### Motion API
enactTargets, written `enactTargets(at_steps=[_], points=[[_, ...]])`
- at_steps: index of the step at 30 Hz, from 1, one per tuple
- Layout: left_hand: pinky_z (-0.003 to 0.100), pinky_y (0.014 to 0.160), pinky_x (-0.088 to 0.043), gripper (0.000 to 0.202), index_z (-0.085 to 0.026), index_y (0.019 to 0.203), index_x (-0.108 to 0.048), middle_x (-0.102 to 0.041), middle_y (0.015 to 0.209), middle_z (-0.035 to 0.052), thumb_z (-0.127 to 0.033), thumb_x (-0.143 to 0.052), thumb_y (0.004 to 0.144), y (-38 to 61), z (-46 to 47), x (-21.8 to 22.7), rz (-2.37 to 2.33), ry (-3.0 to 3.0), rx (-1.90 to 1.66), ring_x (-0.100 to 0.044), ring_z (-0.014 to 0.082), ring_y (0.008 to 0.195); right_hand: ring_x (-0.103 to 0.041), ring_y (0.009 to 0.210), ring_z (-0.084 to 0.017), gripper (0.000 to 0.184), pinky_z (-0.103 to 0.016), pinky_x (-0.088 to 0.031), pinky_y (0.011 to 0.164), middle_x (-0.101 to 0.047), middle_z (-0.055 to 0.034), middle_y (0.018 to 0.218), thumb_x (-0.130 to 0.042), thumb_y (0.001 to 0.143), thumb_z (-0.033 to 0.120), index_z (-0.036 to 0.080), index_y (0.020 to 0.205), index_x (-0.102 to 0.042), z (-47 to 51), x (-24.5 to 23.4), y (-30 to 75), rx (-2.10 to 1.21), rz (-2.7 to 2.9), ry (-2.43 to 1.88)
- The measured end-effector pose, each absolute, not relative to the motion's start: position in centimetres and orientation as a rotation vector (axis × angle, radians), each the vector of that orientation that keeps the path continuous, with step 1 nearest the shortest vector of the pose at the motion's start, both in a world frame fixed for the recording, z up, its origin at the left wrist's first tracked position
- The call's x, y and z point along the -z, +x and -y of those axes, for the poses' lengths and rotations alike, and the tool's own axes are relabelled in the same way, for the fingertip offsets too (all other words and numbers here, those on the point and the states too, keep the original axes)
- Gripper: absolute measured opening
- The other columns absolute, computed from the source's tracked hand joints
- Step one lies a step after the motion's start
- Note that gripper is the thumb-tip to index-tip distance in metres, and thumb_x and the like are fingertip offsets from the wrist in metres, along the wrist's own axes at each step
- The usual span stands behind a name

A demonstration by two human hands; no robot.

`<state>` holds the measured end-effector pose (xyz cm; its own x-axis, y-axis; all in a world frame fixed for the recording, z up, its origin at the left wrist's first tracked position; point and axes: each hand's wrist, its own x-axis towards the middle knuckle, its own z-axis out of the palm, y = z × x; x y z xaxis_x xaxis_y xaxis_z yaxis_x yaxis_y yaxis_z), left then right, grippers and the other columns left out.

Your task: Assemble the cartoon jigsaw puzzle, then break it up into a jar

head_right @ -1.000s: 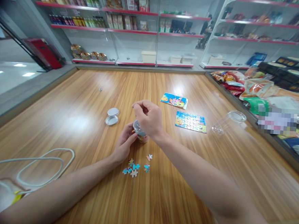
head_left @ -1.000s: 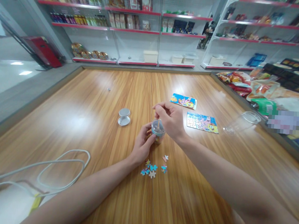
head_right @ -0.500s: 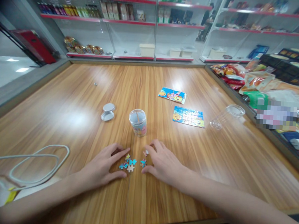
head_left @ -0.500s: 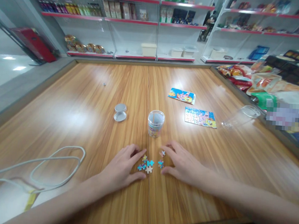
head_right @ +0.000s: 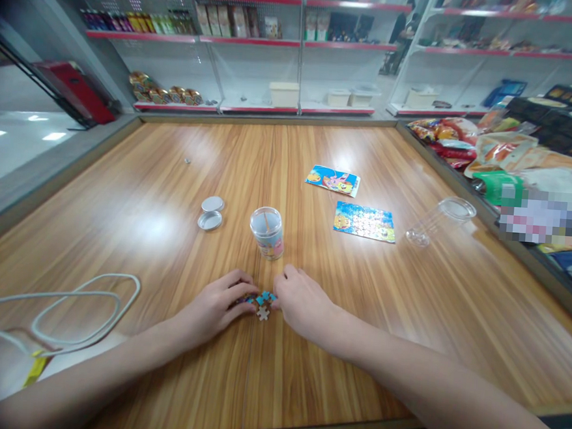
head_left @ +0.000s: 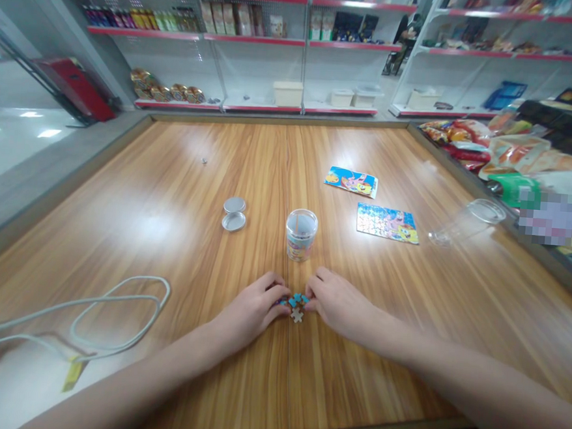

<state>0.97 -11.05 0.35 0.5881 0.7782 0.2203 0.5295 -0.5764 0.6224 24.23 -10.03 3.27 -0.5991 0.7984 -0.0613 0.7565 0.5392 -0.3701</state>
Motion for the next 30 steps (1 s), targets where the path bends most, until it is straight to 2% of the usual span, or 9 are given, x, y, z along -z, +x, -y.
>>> enactTargets(at_steps=[3,8,11,14,17,21,24,28,30], points=[[0.04,0.086,-0.059,0.025,-0.018,0.118,-0.065,-0.057,0.116,0.0112,-0.025,-0.064,0.093,0.4,10.9,-0.1,-1.077,2.327,-0.673,-0.065,0.022,0.098,-0.061,0.082,-0.021,0.011,-0.033,-0.044,0.069,-0.063,-0.0067,0.092,-0.07,0.089,0.02,0.015,0.092,-0.061,9.9,-3.2,24.0,-0.564,2.67,-1.324],[0.04,0.086,-0.059,0.016,-0.018,0.108,-0.068,-0.06,0.104,0.0081,-0.021,-0.058,0.096,0.3,10.6,-0.4,-1.104,2.317,-0.63,-0.064,0.0207,0.093,-0.061,0.081,-0.019,0.012,-0.031,-0.043,0.07,-0.063,-0.0064,0.093,-0.072,0.086,0.016,0.016,0.089,-0.06,9.5,-3.2,24.0,-0.582,2.643,-1.288],[0.038,0.083,-0.058,0.013,-0.018,0.104,-0.067,-0.061,0.102,0.007,-0.021,-0.057,0.096,0.5,10.6,-0.8,-1.128,2.297,-0.599,-0.064,0.0196,0.089,-0.062,0.079,-0.017,0.012,-0.029,-0.04,0.066,-0.065,-0.0037,0.087,-0.07,0.085,0.013,0.017,0.086,-0.059,9.3,-3.5,24.0,-0.708,2.613,-1.246],[0.036,0.081,-0.057,0.009,-0.018,0.1,-0.065,-0.06,0.101,0.0061,-0.02,-0.057,0.095,0.5,10.7,-0.9,-1.143,2.289,-0.562,-0.063,0.0193,0.088,-0.064,0.077,-0.016,0.012,-0.027,-0.039,0.064,-0.068,-0.0013,0.083,-0.066,0.086,0.011,0.018,0.094,-0.061,9.0,-3.4,23.7,-0.793,2.592,-1.179],[0.037,0.083,-0.056,0.008,-0.019,0.1,-0.064,-0.06,0.102,0.0062,-0.019,-0.057,0.095,0.3,10.7,-0.9,-1.154,2.303,-0.499,-0.063,0.0206,0.091,-0.067,0.082,-0.018,0.018,-0.028,-0.042,0.067,-0.072,-0.0038,0.09,-0.065,0.084,0.009,0.018,0.099,-0.063,8.5,-3.0,23.1,-0.71,2.64,-1.101],[0.038,0.082,-0.055,0.007,-0.018,0.098,-0.062,-0.059,0.1,0.0062,-0.018,-0.057,0.094,0.0,10.6,-1.1,-1.184,2.334,-0.408,-0.062,0.0217,0.089,-0.067,0.079,-0.021,0.01,-0.03,-0.044,0.065,-0.07,-0.0068,0.085,-0.068,0.079,0.009,0.016,0.084,-0.063,8.0,-3.1,22.1,-0.522,2.792,-1.054],[0.039,0.081,-0.055,0.005,-0.018,0.095,-0.061,-0.058,0.1,0.0065,-0.018,-0.057,0.093,-0.1,10.6,-1.4,-1.175,2.342,-0.38,-0.061,0.0218,0.087,-0.066,0.076,-0.022,0.011,-0.031,-0.044,0.062,-0.069,-0.009,0.086,-0.07,0.077,0.009,0.014,0.084,-0.064,7.9,-3.7,21.7,-0.43,2.84,-1.064],[0.039,0.082,-0.054,0.014,-0.018,0.106,-0.06,-0.057,0.101,0.0068,-0.017,-0.053,0.094,-0.2,10.6,-1.6,-1.153,2.359,-0.359,-0.06,0.022,0.088,-0.066,0.073,-0.021,0.011,-0.03,-0.042,0.06,-0.07,-0.0083,0.085,-0.069,0.076,0.009,0.015,0.085,-0.064,7.8,-4.1,21.4,-0.466,2.846,-1.053],[0.037,0.08,-0.054,0.013,-0.018,0.103,-0.061,-0.057,0.099,0.0066,-0.017,-0.051,0.095,-0.2,10.6,-1.5,-1.138,2.368,-0.358,-0.059,0.0213,0.086,-0.066,0.071,-0.02,0.013,-0.029,-0.04,0.057,-0.071,-0.0072,0.081,-0.069,0.076,0.01,0.016,0.086,-0.064,7.6,-4.1,21.3,-0.516,2.838,-1.057]])
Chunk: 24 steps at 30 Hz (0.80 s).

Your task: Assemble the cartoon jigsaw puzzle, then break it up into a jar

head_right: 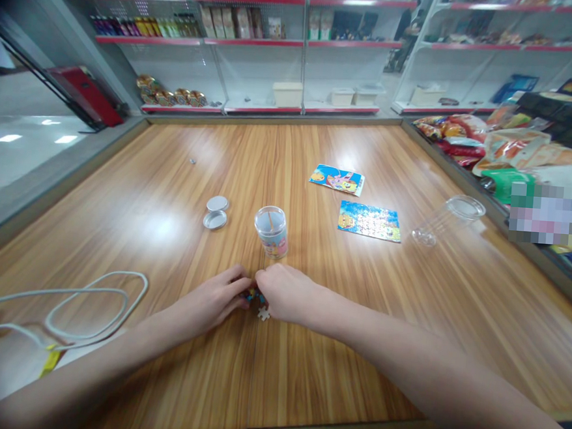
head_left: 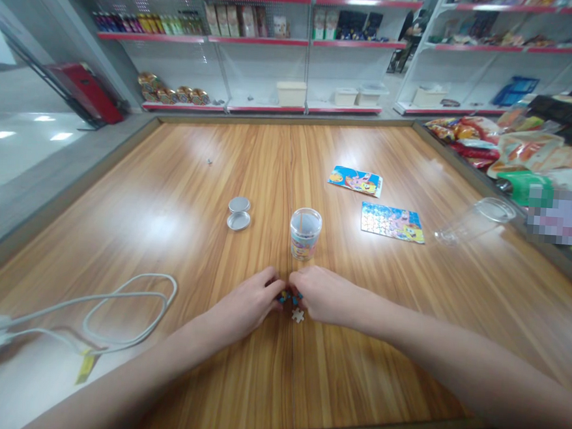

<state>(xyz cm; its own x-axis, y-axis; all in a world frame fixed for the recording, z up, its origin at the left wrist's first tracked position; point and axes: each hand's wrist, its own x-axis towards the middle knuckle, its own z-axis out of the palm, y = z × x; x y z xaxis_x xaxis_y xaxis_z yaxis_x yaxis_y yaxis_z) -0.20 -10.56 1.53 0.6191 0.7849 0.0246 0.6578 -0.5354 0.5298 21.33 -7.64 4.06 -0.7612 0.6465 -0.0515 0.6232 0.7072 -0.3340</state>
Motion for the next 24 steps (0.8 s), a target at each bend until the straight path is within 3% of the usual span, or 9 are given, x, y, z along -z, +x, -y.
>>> enactTargets(at_steps=[10,14,19,24], points=[[0.034,0.082,-0.052,0.008,-0.018,0.099,-0.057,-0.056,0.103,0.0055,-0.015,-0.058,0.092,-0.4,10.3,-1.9,-1.166,2.315,-0.298,-0.059,0.0189,0.089,-0.067,0.069,-0.019,0.007,-0.027,-0.035,0.055,-0.072,-0.0073,0.078,-0.061,0.081,0.013,0.015,0.084,-0.068,9.0,-5.5,21.8,-0.833,2.823,-1.168],[0.032,0.078,-0.049,0.01,-0.018,0.096,-0.054,-0.06,0.098,0.004,-0.011,-0.059,0.09,-0.4,10.6,-2.6,-1.182,2.29,-0.24,-0.059,0.0182,0.086,-0.069,0.074,-0.023,0.015,-0.029,-0.037,0.058,-0.072,-0.0124,0.087,-0.061,0.082,0.012,0.012,0.096,-0.067,10.7,-5.5,21.1,-0.733,2.806,-1.334],[0.032,0.074,-0.047,0.009,-0.017,0.09,-0.054,-0.062,0.092,0.0035,-0.01,-0.059,0.091,-0.3,11.1,-3.1,-1.189,2.288,-0.2,-0.059,0.0185,0.082,-0.067,0.078,-0.024,0.012,-0.032,-0.041,0.064,-0.07,-0.0148,0.088,-0.058,0.082,0.009,0.01,0.09,-0.068,11.0,-5.4,20.3,-0.659,2.796,-1.352],[0.033,0.075,-0.048,0.008,-0.017,0.09,-0.054,-0.063,0.092,0.0042,-0.011,-0.058,0.092,-0.1,11.3,-3.1,-1.221,2.298,-0.202,-0.06,0.0196,0.084,-0.066,0.07,-0.02,0.011,-0.029,-0.035,0.056,-0.071,-0.0081,0.077,-0.059,0.08,0.01,0.015,0.082,-0.069,10.7,-5.0,20.9,-0.875,2.696,-1.305]])
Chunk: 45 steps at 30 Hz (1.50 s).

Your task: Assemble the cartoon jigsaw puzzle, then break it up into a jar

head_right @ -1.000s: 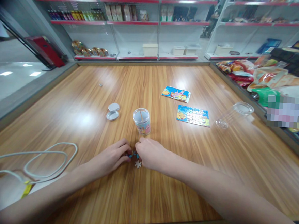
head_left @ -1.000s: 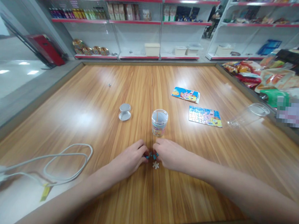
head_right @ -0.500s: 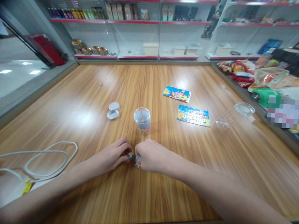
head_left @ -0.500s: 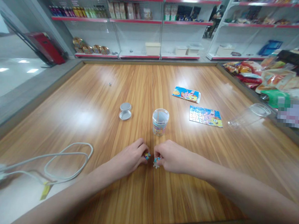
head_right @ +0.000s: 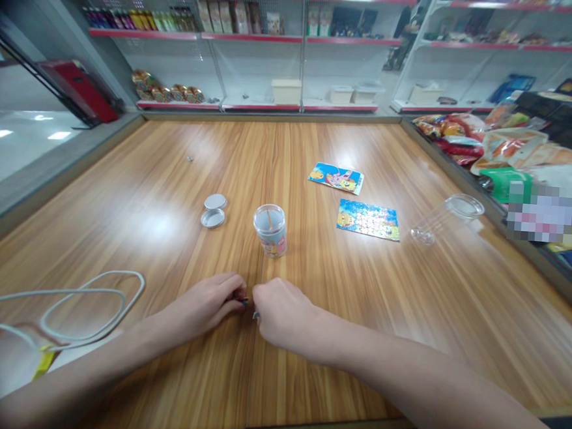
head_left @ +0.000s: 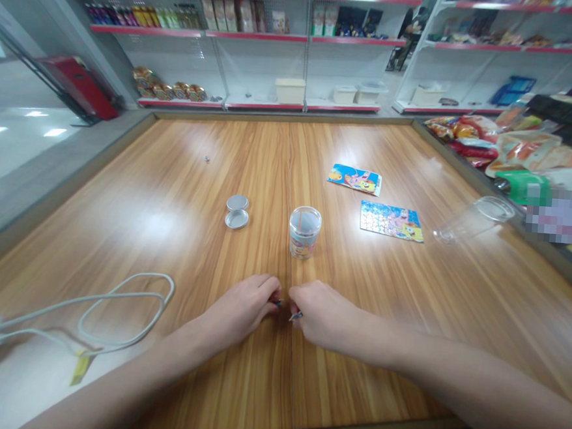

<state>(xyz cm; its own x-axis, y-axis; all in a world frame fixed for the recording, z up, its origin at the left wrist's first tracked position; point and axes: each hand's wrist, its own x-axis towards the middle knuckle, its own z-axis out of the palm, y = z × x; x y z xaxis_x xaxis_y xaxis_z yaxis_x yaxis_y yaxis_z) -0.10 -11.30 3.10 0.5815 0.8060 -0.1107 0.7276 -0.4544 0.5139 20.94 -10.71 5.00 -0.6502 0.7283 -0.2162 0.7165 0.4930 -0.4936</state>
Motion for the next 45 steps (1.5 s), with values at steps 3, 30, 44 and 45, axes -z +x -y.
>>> enactTargets(at_steps=[3,30,44,45], points=[[0.034,0.078,-0.049,0.009,-0.017,0.095,-0.055,-0.064,0.095,0.0042,-0.011,-0.06,0.091,-0.2,11.4,-2.7,-1.231,2.32,-0.237,-0.061,0.0203,0.087,-0.063,0.067,-0.017,0.006,-0.027,-0.032,0.055,-0.07,-0.0041,0.075,-0.069,0.077,0.018,0.018,0.083,-0.068,10.2,-4.9,22.8,-0.982,2.54,-1.446],[0.024,0.072,-0.052,0.013,-0.018,0.101,-0.069,-0.063,0.089,0.0033,-0.012,-0.058,0.096,0.9,10.5,-3.6,-1.001,2.386,-1.105,-0.062,0.0122,0.08,-0.055,0.07,-0.017,0.02,-0.029,-0.034,0.062,-0.062,-0.0074,0.084,-0.049,0.08,-0.002,0.015,0.085,-0.059,11.5,-4.1,24.1,-0.534,2.616,-1.577],[0.029,0.072,-0.047,0.019,-0.018,0.104,-0.072,-0.061,0.09,0.0027,-0.032,-0.068,0.091,4.2,2.8,-10.0,-1.407,2.198,-1.192,-0.057,0.0137,0.075,-0.06,0.066,-0.013,0.013,-0.024,-0.04,0.06,-0.066,0.0013,0.07,-0.073,0.076,0.011,0.017,0.071,-0.062,7.8,-11.6,25.1,-0.861,2.12,-1.276],[0.029,0.071,-0.046,0.017,-0.017,0.098,-0.071,-0.061,0.088,0.0023,-0.033,-0.067,0.092,3.5,3.5,-9.7,-1.439,2.212,-1.181,-0.056,0.0138,0.074,-0.06,0.066,-0.013,0.012,-0.025,-0.04,0.06,-0.066,0.0016,0.071,-0.074,0.077,0.014,0.017,0.074,-0.063,6.8,-12.8,24.9,-0.767,2.091,-1.26]])
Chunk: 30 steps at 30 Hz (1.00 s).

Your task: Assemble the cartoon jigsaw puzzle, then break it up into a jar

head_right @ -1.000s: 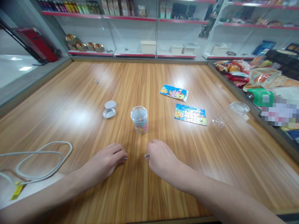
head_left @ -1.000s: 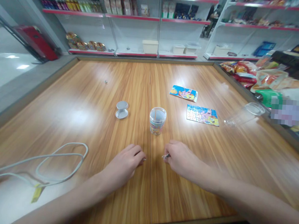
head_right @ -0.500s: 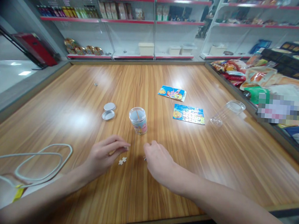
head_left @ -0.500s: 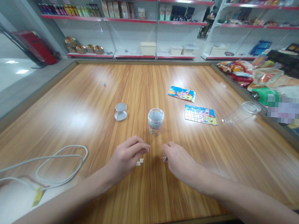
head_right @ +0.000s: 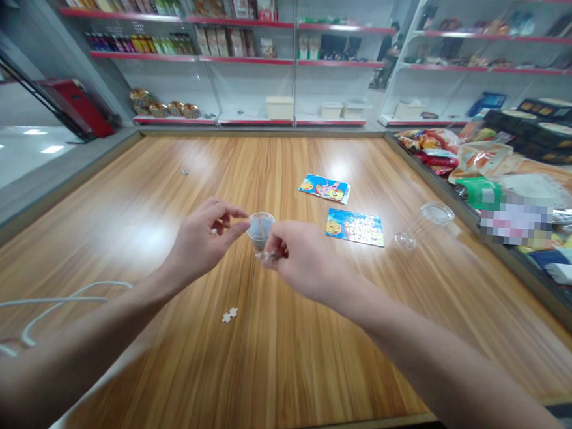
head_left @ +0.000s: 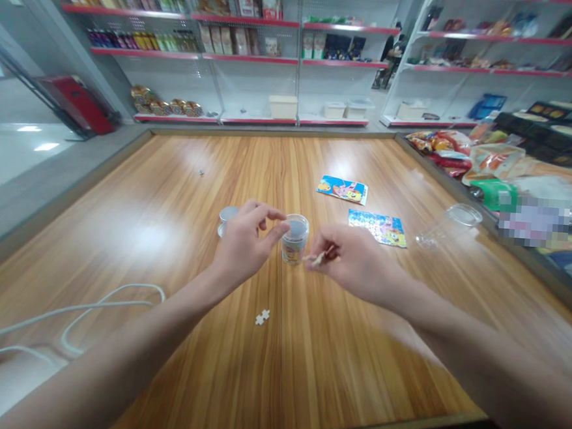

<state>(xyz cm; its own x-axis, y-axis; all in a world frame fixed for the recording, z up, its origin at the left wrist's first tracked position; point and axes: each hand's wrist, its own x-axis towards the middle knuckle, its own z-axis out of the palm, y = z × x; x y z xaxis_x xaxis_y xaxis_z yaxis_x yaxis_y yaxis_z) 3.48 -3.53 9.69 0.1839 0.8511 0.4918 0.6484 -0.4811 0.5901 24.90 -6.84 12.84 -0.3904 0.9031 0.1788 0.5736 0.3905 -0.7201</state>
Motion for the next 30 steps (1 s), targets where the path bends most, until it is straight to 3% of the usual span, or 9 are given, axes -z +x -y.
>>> enactTargets(at_steps=[2,6,11,13,16,18,23,27,30], points=[[0.03,0.07,-0.045,0.021,-0.017,0.088,-0.066,-0.061,0.081,0.0016,-0.037,-0.065,0.093,1.9,5.6,-8.7,-1.486,2.275,-0.968,-0.056,0.0152,0.073,-0.06,0.067,-0.013,0.011,-0.026,-0.039,0.062,-0.066,0.0017,0.072,-0.074,0.076,0.013,0.017,0.076,-0.065,4.6,-14.6,24.2,-0.573,2.109,-1.25],[0.038,0.078,-0.051,0.043,-0.016,0.106,-0.061,-0.064,0.099,0.0066,-0.045,-0.079,0.08,0.0,10.6,-5.7,-1.478,2.297,-0.345,-0.063,0.0239,0.089,-0.06,0.068,-0.015,0.017,-0.028,-0.039,0.064,-0.065,0.0002,0.071,-0.08,0.068,0.008,0.015,0.078,-0.069,0.4,-15.2,23.0,-0.494,2.297,-1.306],[0.036,0.081,-0.054,0.005,-0.017,0.093,-0.061,-0.061,0.099,0.0067,-0.019,-0.065,0.09,0.4,13.8,-3.1,-1.439,2.257,-0.119,-0.064,0.0217,0.089,-0.064,0.075,-0.018,0.011,-0.032,-0.047,0.07,-0.07,-0.0039,0.082,-0.071,0.082,0.02,0.015,0.091,-0.072,-1.3,-13.7,23.6,-0.582,2.199,-1.204],[0.035,0.08,-0.054,0.007,-0.016,0.087,-0.061,-0.061,0.096,0.0068,-0.016,-0.059,0.094,0.6,13.9,-2.8,-1.452,2.243,-0.153,-0.064,0.0206,0.087,-0.066,0.083,-0.02,0.024,-0.035,-0.05,0.076,-0.071,-0.0079,0.096,-0.069,0.085,0.03,0.014,0.103,-0.072,-1.2,-12.6,23.8,-0.579,2.13,-1.174],[0.036,0.081,-0.054,0.007,-0.015,0.088,-0.061,-0.061,0.095,0.0074,-0.014,-0.058,0.094,0.6,13.8,-2.2,-1.446,2.273,-0.18,-0.063,0.0212,0.087,-0.063,0.106,-0.026,0.076,-0.04,-0.051,0.089,-0.063,-0.0137,0.127,-0.083,0.07,0.044,0.015,0.135,-0.056,-0.5,-9.8,23.5,-0.673,2.076,-1.096],[0.036,0.079,-0.053,0.008,-0.016,0.086,-0.059,-0.061,0.092,0.0065,-0.014,-0.059,0.093,0.4,13.9,-1.9,-1.419,2.319,-0.189,-0.063,0.0212,0.085,-0.061,0.114,-0.026,0.091,-0.04,-0.049,0.096,-0.062,-0.013,0.13,-0.088,0.064,0.042,0.016,0.141,-0.047,0.2,-7.1,23.1,-0.815,2.058,-1.023],[0.027,0.068,-0.05,0.009,-0.018,0.086,-0.059,-0.063,0.082,0.0007,-0.013,-0.058,0.094,0.0,13.2,-3.9,-1.33,2.324,-0.651,-0.062,0.0143,0.074,-0.065,0.089,-0.02,0.055,-0.034,-0.052,0.082,-0.07,-0.0051,0.1,-0.077,0.076,0.041,0.015,0.121,-0.059,2.5,-1.2,22.3,-1.136,1.927,-0.962],[0.028,0.073,-0.051,0.004,-0.019,0.09,-0.064,-0.067,0.087,0.0015,-0.021,-0.064,0.094,1.8,9.6,-8.3,-1.316,2.238,-1.428,-0.062,0.0142,0.081,-0.064,0.094,-0.021,0.049,-0.034,-0.05,0.083,-0.069,-0.0058,0.102,-0.078,0.074,0.04,0.015,0.113,-0.062,3.4,0.0,22.1,-1.079,1.929,-0.94],[0.028,0.072,-0.049,0.012,-0.019,0.086,-0.066,-0.066,0.081,0.0008,-0.027,-0.065,0.094,3.9,6.3,-10.0,-1.274,2.308,-1.361,-0.06,0.0139,0.075,-0.063,0.096,-0.022,0.05,-0.035,-0.049,0.085,-0.068,-0.0062,0.106,-0.077,0.075,0.041,0.016,0.115,-0.06,3.3,0.0,22.0,-1.049,1.907,-0.943]])
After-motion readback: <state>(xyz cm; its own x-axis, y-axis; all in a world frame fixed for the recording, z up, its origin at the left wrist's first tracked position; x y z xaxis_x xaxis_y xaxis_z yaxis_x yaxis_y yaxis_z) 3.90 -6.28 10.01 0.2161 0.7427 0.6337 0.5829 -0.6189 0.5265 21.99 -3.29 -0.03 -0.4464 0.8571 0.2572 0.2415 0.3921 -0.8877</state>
